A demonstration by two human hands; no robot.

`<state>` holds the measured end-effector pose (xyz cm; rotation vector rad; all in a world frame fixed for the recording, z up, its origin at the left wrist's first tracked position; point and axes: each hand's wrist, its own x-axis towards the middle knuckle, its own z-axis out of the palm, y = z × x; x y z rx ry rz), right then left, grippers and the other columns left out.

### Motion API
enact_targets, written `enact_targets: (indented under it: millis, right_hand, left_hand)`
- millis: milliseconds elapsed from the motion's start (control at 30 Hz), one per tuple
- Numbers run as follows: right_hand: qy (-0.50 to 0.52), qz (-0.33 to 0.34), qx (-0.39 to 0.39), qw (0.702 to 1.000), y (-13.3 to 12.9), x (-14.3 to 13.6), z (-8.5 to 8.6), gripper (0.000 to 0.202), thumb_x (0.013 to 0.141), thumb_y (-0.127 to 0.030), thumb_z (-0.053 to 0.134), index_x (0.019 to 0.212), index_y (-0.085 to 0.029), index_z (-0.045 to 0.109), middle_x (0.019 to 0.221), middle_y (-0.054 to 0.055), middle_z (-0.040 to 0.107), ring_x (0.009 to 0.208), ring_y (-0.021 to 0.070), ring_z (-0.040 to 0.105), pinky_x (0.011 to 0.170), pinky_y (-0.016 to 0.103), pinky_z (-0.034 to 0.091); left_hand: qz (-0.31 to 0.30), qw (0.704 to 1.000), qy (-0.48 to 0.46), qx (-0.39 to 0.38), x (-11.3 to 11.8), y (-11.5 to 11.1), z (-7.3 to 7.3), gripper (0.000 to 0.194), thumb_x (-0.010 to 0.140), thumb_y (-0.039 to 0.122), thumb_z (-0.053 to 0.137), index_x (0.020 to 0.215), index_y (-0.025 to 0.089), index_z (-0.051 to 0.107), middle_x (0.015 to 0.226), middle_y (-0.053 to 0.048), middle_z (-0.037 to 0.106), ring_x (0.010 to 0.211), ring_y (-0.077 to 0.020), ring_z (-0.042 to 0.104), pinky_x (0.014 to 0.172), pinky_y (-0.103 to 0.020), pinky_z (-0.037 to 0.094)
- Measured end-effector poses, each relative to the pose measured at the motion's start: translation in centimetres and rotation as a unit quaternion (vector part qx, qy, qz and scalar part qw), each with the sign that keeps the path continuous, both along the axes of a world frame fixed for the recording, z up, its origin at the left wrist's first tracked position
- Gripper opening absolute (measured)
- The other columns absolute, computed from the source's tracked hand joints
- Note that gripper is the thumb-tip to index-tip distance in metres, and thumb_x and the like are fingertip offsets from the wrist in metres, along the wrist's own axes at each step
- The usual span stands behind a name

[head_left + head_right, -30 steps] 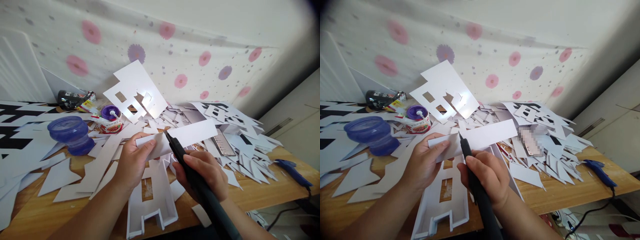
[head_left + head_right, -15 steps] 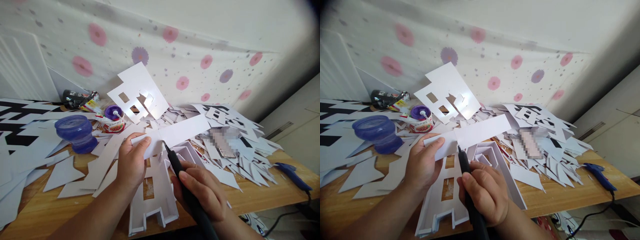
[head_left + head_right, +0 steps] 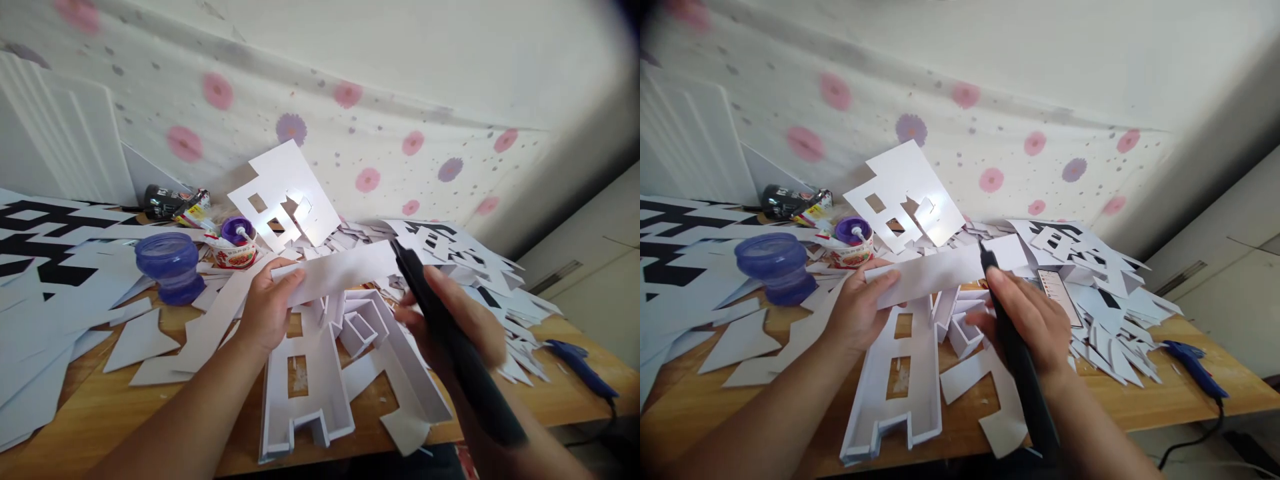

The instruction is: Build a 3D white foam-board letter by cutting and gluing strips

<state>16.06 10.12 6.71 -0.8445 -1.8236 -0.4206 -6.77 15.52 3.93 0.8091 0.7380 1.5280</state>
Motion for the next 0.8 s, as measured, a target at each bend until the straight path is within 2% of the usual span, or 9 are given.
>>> enact_targets:
  millis: [133, 233, 367, 533, 600, 667, 700, 733, 800]
  right_hand:
    - [-0.133, -0.023, 0.058, 0.989, 3.8, -0.5, 1.7, 0.053, 0.085, -0.023, 0.070, 0.135, -0.024, 0.052, 0.111, 0.010, 0.072, 0.106, 0.0274, 0.068, 0.093, 0.042, 0.054]
    - [-0.169, -0.055, 0.087, 0.980, 5.1, -0.6, 2.0, 0.044, 0.087, -0.027, 0.068, 0.129, -0.019, 0.056, 0.102, 0.010, 0.073, 0.096, 0.0261, 0.070, 0.100, 0.048, 0.046]
    - [-0.158, -0.014, 0.059, 0.986, 5.5, -0.8, 2.0, 0.037, 0.089, -0.029, 0.065, 0.123, -0.018, 0.058, 0.081, 0.005, 0.070, 0.074, 0.0207, 0.066, 0.081, 0.041, 0.051]
    - [-0.068, 0.083, -0.038, 0.993, 5.1, -1.8, 1.3, 0.033, 0.093, -0.040, 0.058, 0.121, -0.023, 0.057, 0.086, 0.004, 0.068, 0.075, 0.0179, 0.063, 0.070, 0.033, 0.051]
    - [-0.052, 0.108, -0.055, 0.991, 5.1, -2.4, 1.1, 0.033, 0.093, -0.043, 0.058, 0.120, -0.024, 0.057, 0.090, 0.004, 0.068, 0.078, 0.0176, 0.064, 0.070, 0.033, 0.050]
    - [-0.058, 0.121, -0.061, 0.989, 5.1, -2.9, 1.0, 0.034, 0.092, -0.043, 0.059, 0.121, -0.025, 0.057, 0.088, 0.003, 0.067, 0.077, 0.0173, 0.063, 0.070, 0.033, 0.049]
    - [-0.071, 0.123, -0.059, 0.988, 5.1, -3.1, 1.0, 0.034, 0.092, -0.041, 0.059, 0.122, -0.025, 0.056, 0.085, 0.002, 0.066, 0.076, 0.0173, 0.062, 0.069, 0.034, 0.048]
    - [-0.089, 0.123, -0.052, 0.987, 5.0, -3.3, 1.1, 0.035, 0.092, -0.039, 0.060, 0.124, -0.025, 0.055, 0.084, 0.002, 0.065, 0.076, 0.0174, 0.061, 0.069, 0.034, 0.047]
    - [-0.121, 0.116, -0.037, 0.985, 4.9, -3.6, 1.2, 0.037, 0.092, -0.035, 0.061, 0.127, -0.024, 0.053, 0.086, 0.003, 0.065, 0.077, 0.0180, 0.059, 0.070, 0.036, 0.046]
  left_hand:
    - [-0.080, 0.997, -0.004, 0.016, 0.0, -0.4, -0.1, 0.032, 0.061, 0.028, 0.082, 0.079, 0.018, 0.057, 0.062, 0.003, 0.062, 0.055, -0.0122, 0.057, 0.049, -0.021, 0.048]
    - [-0.134, 0.989, -0.021, 0.052, -0.3, -0.4, -0.1, 0.029, 0.064, 0.026, 0.082, 0.073, 0.017, 0.056, 0.060, 0.004, 0.060, 0.054, -0.0089, 0.054, 0.052, -0.018, 0.045]
    - [-0.195, 0.977, -0.050, 0.066, -0.8, -0.5, -0.2, 0.028, 0.067, 0.027, 0.081, 0.074, 0.018, 0.055, 0.063, 0.003, 0.061, 0.055, -0.0107, 0.057, 0.050, -0.018, 0.045]
    - [-0.293, 0.952, -0.057, 0.067, -0.7, -0.7, -0.6, 0.031, 0.070, 0.035, 0.082, 0.085, 0.021, 0.058, 0.077, 0.000, 0.067, 0.066, -0.0149, 0.063, 0.057, -0.023, 0.049]
    - [-0.254, 0.963, -0.034, 0.087, -0.3, -0.5, -1.0, 0.044, 0.067, 0.035, 0.085, 0.102, 0.025, 0.060, 0.096, -0.002, 0.069, 0.081, -0.0163, 0.064, 0.068, -0.025, 0.051]
    - [-0.172, 0.977, 0.005, 0.122, 0.2, -0.2, -1.3, 0.060, 0.065, 0.033, 0.087, 0.117, 0.031, 0.057, 0.117, -0.002, 0.064, 0.100, -0.0184, 0.062, 0.083, -0.029, 0.051]
    - [-0.147, 0.979, 0.017, 0.138, 0.3, 0.0, -1.5, 0.059, 0.068, 0.035, 0.085, 0.120, 0.032, 0.056, 0.124, -0.002, 0.061, 0.106, -0.0192, 0.059, 0.089, -0.030, 0.049]
    - [-0.144, 0.978, 0.019, 0.150, 0.4, 0.1, -1.6, 0.053, 0.073, 0.040, 0.080, 0.120, 0.032, 0.057, 0.127, -0.003, 0.059, 0.110, -0.0202, 0.058, 0.093, -0.032, 0.047]
    - [-0.194, 0.968, 0.003, 0.161, 0.3, 0.1, -1.7, 0.046, 0.082, 0.053, 0.067, 0.120, 0.027, 0.060, 0.127, -0.007, 0.059, 0.112, -0.0231, 0.057, 0.095, -0.035, 0.046]
